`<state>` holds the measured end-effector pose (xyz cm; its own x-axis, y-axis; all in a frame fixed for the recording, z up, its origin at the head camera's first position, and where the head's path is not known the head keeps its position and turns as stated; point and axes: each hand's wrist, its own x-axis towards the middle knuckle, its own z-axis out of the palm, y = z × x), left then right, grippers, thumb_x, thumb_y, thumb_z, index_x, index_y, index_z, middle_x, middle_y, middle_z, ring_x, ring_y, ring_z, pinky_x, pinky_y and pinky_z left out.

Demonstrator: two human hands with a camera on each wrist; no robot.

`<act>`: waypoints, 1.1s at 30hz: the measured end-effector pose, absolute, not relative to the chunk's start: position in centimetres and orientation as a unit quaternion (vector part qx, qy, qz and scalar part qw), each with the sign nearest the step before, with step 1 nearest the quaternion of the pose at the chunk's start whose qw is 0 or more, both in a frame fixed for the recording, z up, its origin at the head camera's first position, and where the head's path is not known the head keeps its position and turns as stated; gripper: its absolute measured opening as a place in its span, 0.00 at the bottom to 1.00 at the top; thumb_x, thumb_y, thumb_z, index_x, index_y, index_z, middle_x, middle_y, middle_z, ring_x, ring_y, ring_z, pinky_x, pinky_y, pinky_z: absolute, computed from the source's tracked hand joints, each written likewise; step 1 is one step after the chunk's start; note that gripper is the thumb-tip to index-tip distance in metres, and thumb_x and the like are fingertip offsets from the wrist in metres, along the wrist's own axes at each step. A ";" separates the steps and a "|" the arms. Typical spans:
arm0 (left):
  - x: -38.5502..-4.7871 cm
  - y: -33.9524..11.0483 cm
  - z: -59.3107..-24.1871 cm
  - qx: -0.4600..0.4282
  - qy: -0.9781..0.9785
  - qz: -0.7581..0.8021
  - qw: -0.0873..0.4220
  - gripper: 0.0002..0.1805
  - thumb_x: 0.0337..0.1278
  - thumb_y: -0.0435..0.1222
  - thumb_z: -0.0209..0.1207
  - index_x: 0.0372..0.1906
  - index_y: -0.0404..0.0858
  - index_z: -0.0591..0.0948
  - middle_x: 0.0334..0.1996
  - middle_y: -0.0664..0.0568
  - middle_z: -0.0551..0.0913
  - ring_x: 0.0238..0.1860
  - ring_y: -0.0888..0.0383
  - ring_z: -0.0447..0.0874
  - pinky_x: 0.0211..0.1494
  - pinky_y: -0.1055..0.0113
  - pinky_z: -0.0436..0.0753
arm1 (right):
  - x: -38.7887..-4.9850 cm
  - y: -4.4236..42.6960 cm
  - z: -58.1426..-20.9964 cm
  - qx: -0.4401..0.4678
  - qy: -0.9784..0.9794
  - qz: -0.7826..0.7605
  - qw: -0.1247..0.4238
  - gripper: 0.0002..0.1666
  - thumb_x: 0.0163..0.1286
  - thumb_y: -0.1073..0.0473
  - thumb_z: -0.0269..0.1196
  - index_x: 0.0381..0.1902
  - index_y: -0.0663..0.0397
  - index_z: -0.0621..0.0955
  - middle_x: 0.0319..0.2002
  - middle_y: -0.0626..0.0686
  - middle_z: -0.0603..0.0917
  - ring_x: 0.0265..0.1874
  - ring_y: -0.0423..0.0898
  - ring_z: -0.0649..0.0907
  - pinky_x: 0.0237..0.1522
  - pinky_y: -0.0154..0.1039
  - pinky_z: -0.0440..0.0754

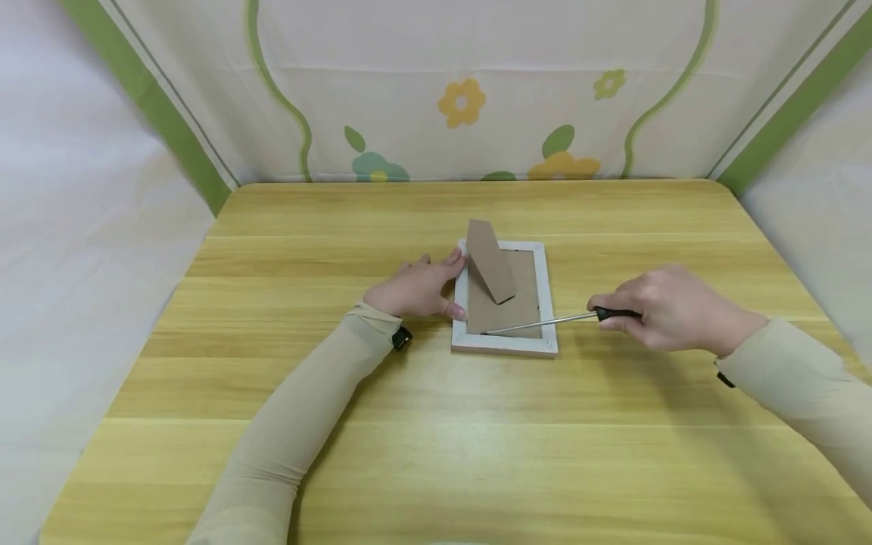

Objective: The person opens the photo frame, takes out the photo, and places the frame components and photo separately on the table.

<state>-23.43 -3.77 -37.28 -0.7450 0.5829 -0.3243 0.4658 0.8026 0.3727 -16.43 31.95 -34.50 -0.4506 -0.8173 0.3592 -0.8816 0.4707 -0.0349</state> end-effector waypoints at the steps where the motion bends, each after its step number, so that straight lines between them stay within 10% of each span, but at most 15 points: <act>1: -23.4 -3.8 -37.3 0.284 0.924 0.133 0.216 0.57 0.53 0.59 0.64 0.80 0.48 0.45 0.78 0.57 0.40 0.73 0.27 0.43 0.72 0.35 0.43 | -16.4 31.9 -34.4 0.512 -0.837 0.102 0.164 0.28 0.76 0.37 0.51 0.38 0.50 0.88 0.24 0.38 0.83 0.15 0.27 0.72 0.14 0.30 0.70; 10: -23.4 -3.7 -37.3 0.282 0.926 0.131 0.212 0.57 0.52 0.59 0.65 0.80 0.50 0.44 0.78 0.58 0.40 0.73 0.28 0.45 0.71 0.34 0.44 | -15.8 31.0 -33.8 0.564 -0.782 0.028 0.263 0.23 0.80 0.46 0.45 0.35 0.51 0.81 0.14 0.38 0.63 0.09 0.33 0.62 0.09 0.28 0.55; 21: -23.3 -3.7 -37.7 0.279 0.929 0.129 0.206 0.57 0.51 0.60 0.64 0.80 0.50 0.45 0.78 0.59 0.41 0.74 0.29 0.46 0.72 0.35 0.45 | -15.3 31.4 -34.0 0.518 -0.829 0.063 0.200 0.29 0.79 0.38 0.44 0.37 0.48 0.85 0.19 0.34 0.73 0.13 0.27 0.65 0.12 0.29 0.64; 33: -23.1 -3.8 -37.6 0.282 0.930 0.124 0.203 0.57 0.51 0.61 0.64 0.80 0.51 0.44 0.78 0.59 0.40 0.74 0.29 0.46 0.72 0.35 0.45 | -14.8 30.9 -33.5 0.551 -0.789 0.003 0.273 0.21 0.79 0.47 0.44 0.34 0.51 0.78 0.14 0.39 0.59 0.11 0.33 0.56 0.11 0.28 0.51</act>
